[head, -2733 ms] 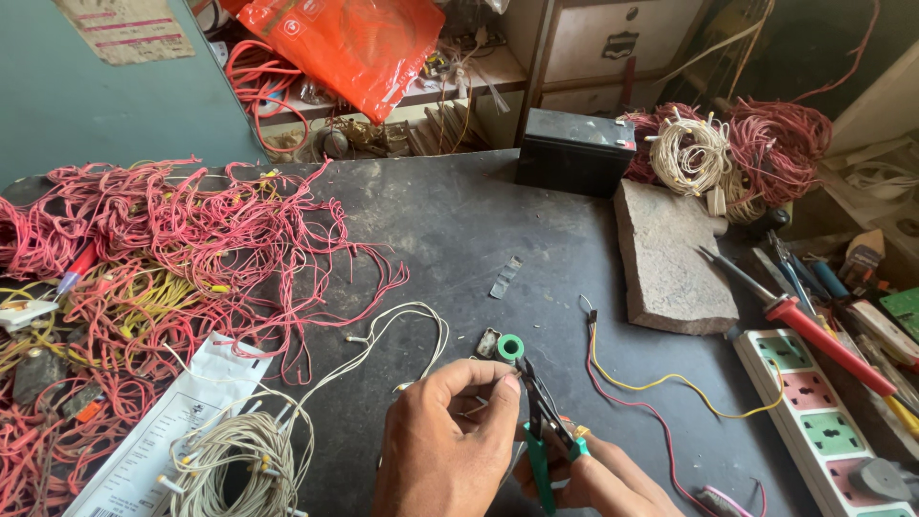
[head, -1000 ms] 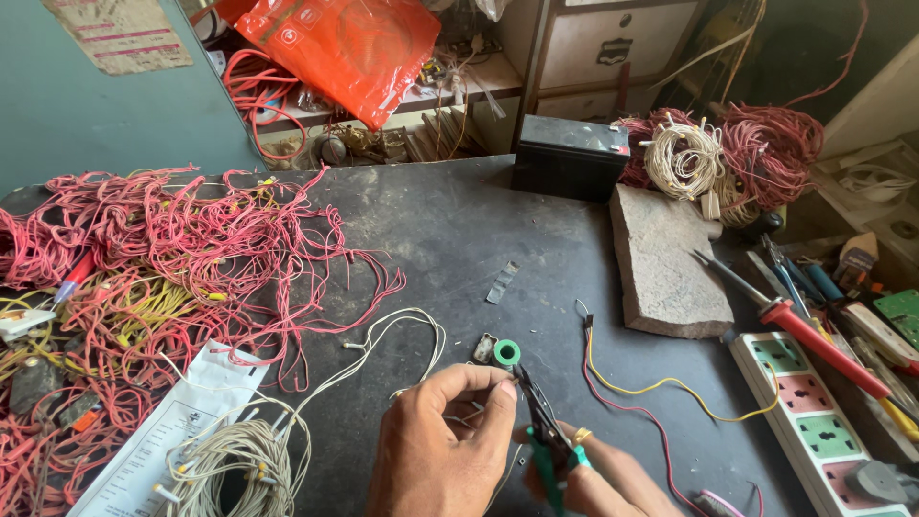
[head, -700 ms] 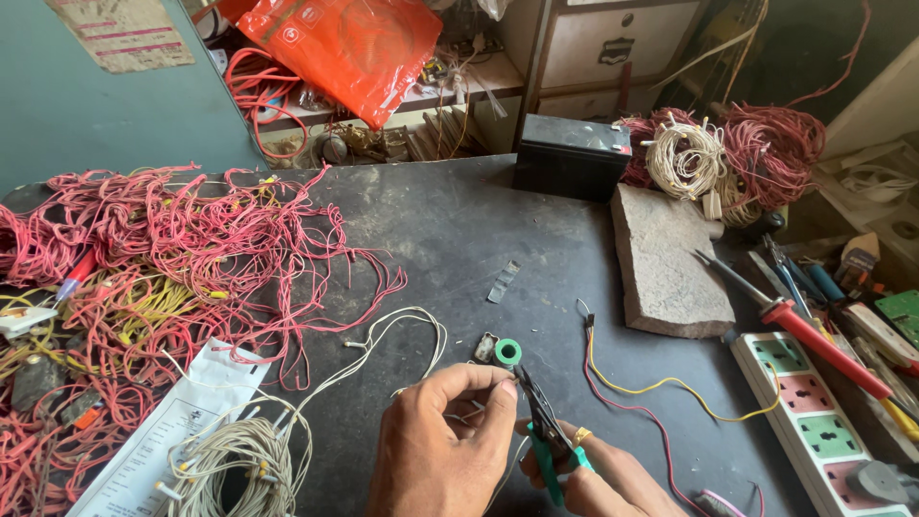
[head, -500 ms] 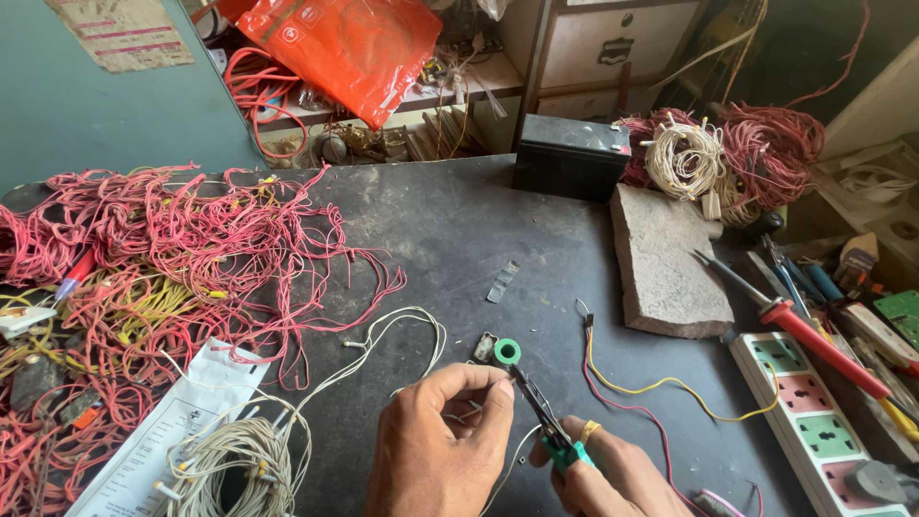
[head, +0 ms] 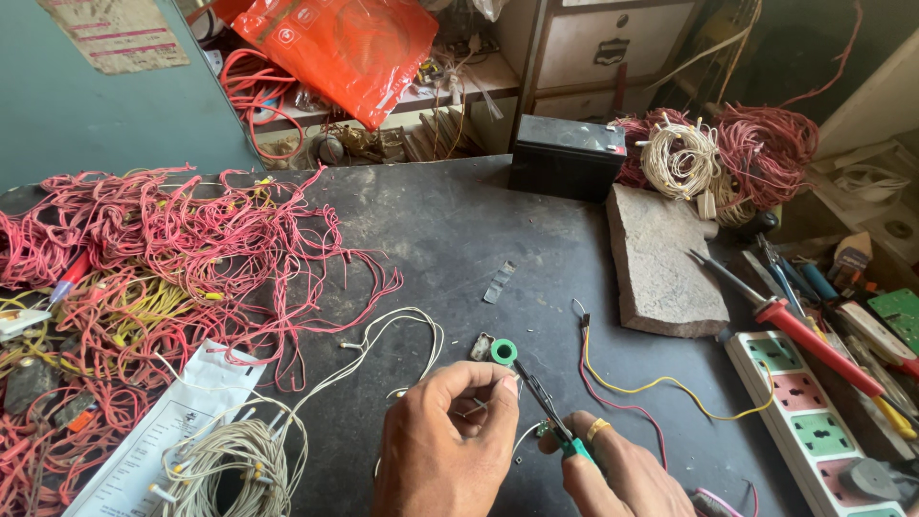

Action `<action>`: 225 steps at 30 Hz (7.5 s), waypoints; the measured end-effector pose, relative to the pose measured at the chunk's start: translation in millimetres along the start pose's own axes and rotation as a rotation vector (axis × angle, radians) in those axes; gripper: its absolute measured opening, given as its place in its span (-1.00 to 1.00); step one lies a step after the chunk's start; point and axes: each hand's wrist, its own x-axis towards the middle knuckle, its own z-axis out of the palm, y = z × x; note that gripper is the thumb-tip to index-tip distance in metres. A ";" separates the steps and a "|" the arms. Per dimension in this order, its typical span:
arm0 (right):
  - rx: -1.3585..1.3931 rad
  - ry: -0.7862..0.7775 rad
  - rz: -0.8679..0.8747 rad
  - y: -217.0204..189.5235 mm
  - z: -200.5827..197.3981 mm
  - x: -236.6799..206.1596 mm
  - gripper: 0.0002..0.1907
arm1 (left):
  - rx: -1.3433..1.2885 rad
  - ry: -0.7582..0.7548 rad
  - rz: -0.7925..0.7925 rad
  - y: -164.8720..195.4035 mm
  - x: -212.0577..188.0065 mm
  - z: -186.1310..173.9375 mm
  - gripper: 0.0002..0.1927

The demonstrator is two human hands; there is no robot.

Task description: The person solders wires to a small circuit board using a soldering iron and solder. They repeatedly trim wire ends with pliers and re-solder connections, handling the circuit board, wires, solder, and tools throughout the clip.

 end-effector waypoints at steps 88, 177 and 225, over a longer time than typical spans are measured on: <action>0.623 -0.246 0.060 -28.0 -34.9 19.5 -0.54 | -0.022 0.015 0.400 -22.3 -1.2 1.5 -0.84; -0.111 0.048 -0.467 -16.4 -15.1 2.4 -0.47 | -0.024 0.115 0.353 -7.6 -6.0 1.2 -0.87; 0.039 -0.036 -0.372 -53.4 -52.6 24.9 -0.64 | 0.131 -0.037 0.503 -15.5 -9.0 5.6 -0.88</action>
